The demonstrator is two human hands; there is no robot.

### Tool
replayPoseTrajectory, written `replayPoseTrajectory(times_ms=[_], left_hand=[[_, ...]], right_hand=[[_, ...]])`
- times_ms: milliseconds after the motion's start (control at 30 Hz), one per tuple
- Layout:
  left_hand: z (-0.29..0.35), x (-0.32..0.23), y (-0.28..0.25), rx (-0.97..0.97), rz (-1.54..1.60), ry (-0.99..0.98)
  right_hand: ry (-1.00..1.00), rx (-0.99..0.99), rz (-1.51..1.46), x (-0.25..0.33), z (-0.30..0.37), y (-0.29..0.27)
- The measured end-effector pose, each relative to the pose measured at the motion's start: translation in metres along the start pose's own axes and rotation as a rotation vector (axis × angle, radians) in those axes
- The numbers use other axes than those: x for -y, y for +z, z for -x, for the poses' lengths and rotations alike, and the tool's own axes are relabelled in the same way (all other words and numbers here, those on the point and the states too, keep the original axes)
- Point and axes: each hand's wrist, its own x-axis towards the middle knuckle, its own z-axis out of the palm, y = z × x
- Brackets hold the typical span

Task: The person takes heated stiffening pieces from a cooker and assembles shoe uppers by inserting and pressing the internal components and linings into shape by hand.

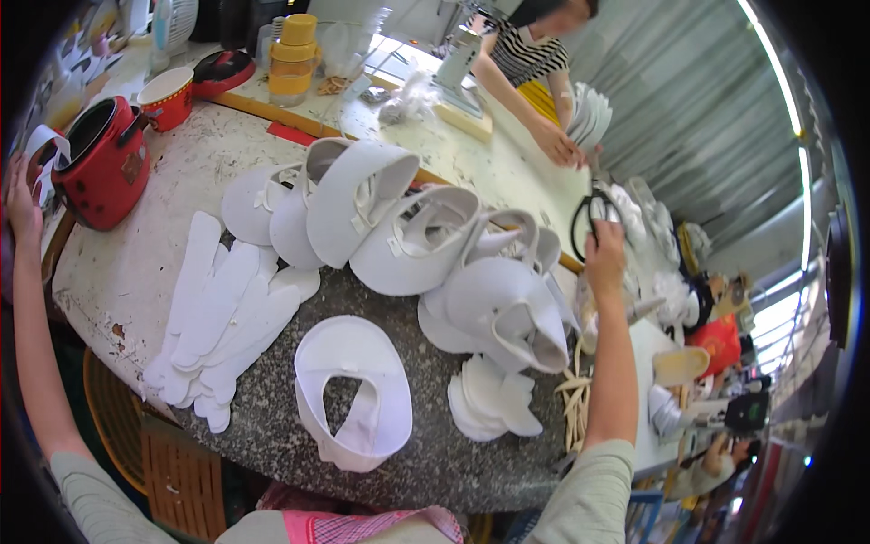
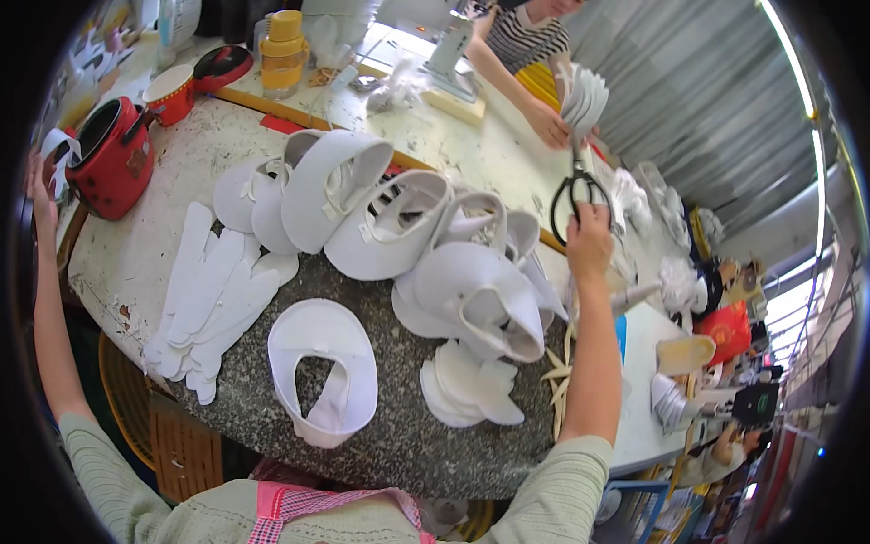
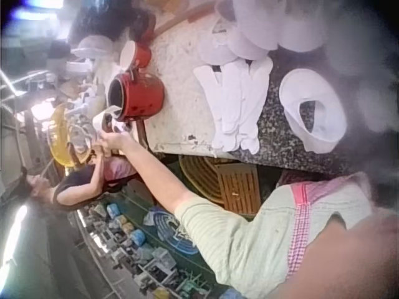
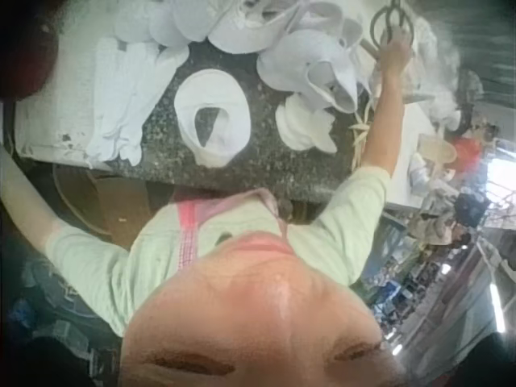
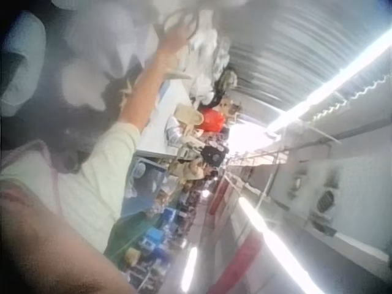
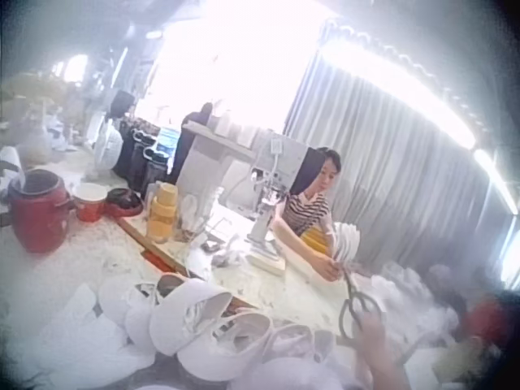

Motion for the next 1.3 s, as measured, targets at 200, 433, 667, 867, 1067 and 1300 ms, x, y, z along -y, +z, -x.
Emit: replayPoseTrajectory(times_ms=[200, 433, 667, 867, 1067, 1300], left_hand=[[0.046, -0.027, 0.009, 0.038, -0.029, -0.012], [0.072, -0.033, 0.039, 0.055, -0.044, -0.06], [0.043, -0.016, 0.024, 0.045, 0.0, 0.02], [0.012, -0.019, -0.005, 0.019, 0.047, 0.126], [0.041, -0.048, 0.005, 0.022, 0.15, 0.3], [0.287, -0.127, 0.126, 0.495, 0.293, 0.158]], right_hand=[[0.364, 0.468, -0.269, -0.033, -0.016, 0.114], [0.593, 0.512, -0.95, -0.014, -0.04, 0.148], [0.185, 0.616, -0.305, -0.021, -0.039, 0.163], [-0.15, 0.184, -0.047, -0.022, -0.035, 0.17], [0.118, 0.285, -0.366, -0.027, -0.031, 0.067], [0.037, 0.296, -1.216, 0.187, 0.025, -0.096]])
